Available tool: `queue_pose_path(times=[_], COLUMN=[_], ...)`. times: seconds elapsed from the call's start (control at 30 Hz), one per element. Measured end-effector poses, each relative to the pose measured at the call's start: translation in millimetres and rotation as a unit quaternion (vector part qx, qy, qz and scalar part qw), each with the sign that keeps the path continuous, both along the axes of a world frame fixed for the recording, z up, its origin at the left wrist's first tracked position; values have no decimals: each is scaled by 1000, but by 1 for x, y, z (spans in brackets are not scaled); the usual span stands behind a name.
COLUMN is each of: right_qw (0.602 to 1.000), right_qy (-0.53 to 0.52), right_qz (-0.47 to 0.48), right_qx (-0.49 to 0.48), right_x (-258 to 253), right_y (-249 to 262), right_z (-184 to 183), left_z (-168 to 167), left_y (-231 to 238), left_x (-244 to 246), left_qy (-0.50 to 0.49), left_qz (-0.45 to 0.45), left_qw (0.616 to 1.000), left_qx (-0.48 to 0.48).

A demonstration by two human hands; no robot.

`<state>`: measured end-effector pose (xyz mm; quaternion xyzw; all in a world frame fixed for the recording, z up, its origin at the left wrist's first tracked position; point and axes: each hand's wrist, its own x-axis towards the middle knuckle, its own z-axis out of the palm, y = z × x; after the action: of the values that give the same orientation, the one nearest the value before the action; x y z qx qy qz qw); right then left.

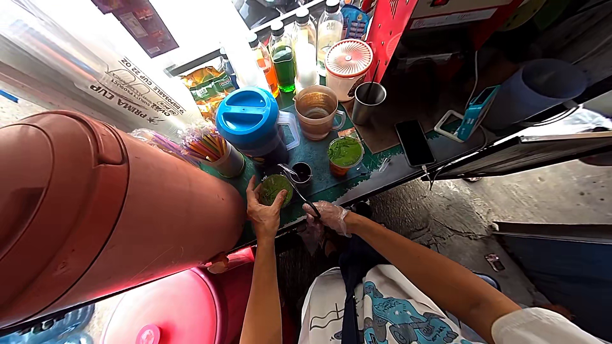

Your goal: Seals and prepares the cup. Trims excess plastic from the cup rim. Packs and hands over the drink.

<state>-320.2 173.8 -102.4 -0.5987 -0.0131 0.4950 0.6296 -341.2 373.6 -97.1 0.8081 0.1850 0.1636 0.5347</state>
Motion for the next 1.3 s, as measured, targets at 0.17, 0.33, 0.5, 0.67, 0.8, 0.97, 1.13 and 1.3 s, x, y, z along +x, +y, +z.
queue_pose_path(times=[0.17,0.33,0.5,0.67,0.8,0.97,1.13,1.3], right_qw=[1000,999,997,999,998,998,997,994], right_qy=[10,-16,-43,-8,-38,8,58,69], right_qz=[21,49,64,34,48,8,-38,-80], right_qx=[12,12,-15,-24,-33,-57,-42,-5], right_x=[8,18,18,10,7,10,16,17], right_y=[-5,-15,-18,-21,-26,-22,-20,-25], right_z=[1,7,8,10,6,17,25,24], left_z=[8,9,11,17,19,22,23,20], left_y=[8,18,30,38,46,43,36,29], left_x=[3,6,12,19,28,39,44,49], left_qy=[9,6,13,41,52,71,74,70], left_qz=[-28,-77,-173,-264,-317,-355,-352,-350], left_qw=[999,995,981,953,936,924,928,934], left_qx=[-33,-68,-89,-144,-146,-123,-99,-6])
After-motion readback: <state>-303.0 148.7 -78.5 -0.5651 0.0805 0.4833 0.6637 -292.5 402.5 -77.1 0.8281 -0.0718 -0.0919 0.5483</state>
